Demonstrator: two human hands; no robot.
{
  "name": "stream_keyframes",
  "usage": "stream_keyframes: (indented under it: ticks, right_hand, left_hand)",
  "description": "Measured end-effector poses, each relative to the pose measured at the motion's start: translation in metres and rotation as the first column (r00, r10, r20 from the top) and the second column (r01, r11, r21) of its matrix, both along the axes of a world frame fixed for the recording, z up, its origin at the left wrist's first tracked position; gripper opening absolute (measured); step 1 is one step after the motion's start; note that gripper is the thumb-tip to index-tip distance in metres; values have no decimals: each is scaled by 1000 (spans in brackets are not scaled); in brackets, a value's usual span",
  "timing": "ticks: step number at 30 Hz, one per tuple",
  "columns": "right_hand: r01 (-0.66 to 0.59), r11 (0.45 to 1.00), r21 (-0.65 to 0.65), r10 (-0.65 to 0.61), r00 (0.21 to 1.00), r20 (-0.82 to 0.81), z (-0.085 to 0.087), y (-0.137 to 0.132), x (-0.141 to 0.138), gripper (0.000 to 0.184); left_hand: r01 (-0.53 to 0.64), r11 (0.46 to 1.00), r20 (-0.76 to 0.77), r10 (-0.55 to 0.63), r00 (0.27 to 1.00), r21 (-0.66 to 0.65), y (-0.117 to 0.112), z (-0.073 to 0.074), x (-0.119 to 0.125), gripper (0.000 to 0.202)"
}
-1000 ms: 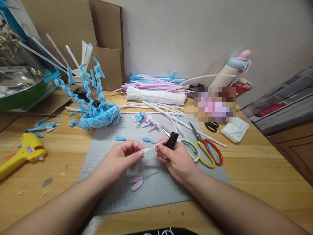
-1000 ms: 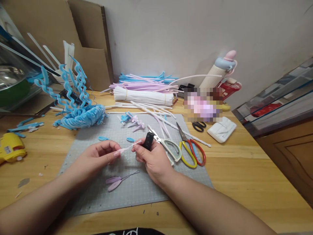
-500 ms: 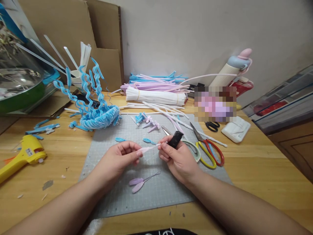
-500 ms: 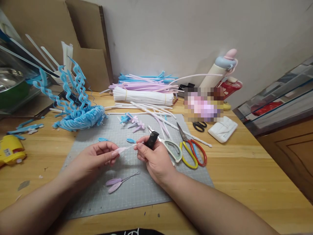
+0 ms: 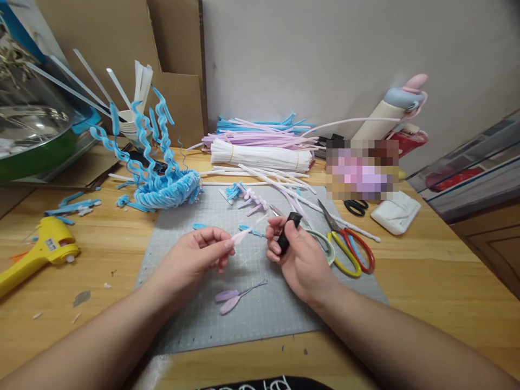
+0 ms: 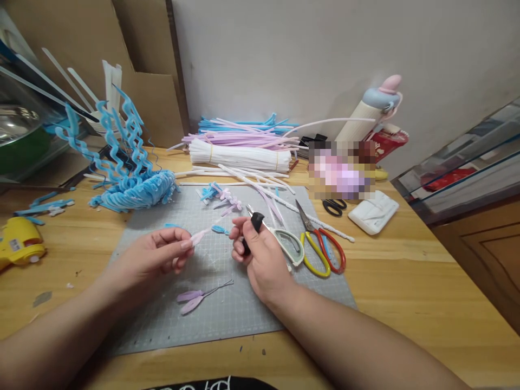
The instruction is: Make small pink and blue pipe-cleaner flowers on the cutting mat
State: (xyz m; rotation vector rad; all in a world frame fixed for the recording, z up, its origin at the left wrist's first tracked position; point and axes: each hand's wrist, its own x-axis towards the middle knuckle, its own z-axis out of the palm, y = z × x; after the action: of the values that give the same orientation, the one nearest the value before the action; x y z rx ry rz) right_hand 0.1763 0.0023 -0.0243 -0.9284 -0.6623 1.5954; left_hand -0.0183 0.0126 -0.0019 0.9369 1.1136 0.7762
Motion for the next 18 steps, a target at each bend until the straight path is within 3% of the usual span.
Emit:
stream_keyframes:
  ticks: [4,8,13,18]
  right_hand:
    - [-149,989,22,138,955,261,-5,-7,1,46]
    - [-324,934,151,173,780,601,-3,-9,2,32]
    - [-364,917,165,135,671,729,0,-8,3,24]
    - [-382,903,197,108,645,757,-4,-7,3,23]
  left_hand:
    - [-73,997,57,74,996,-23,0,2,0,24]
    - [-48,997,105,54,993,-55,-4,2,4,24]
    - [-3,1000,61,4,998,-6,-7,0,6,23]
    - [19,1000,24,-19,1000,15,-7,-1,7,22]
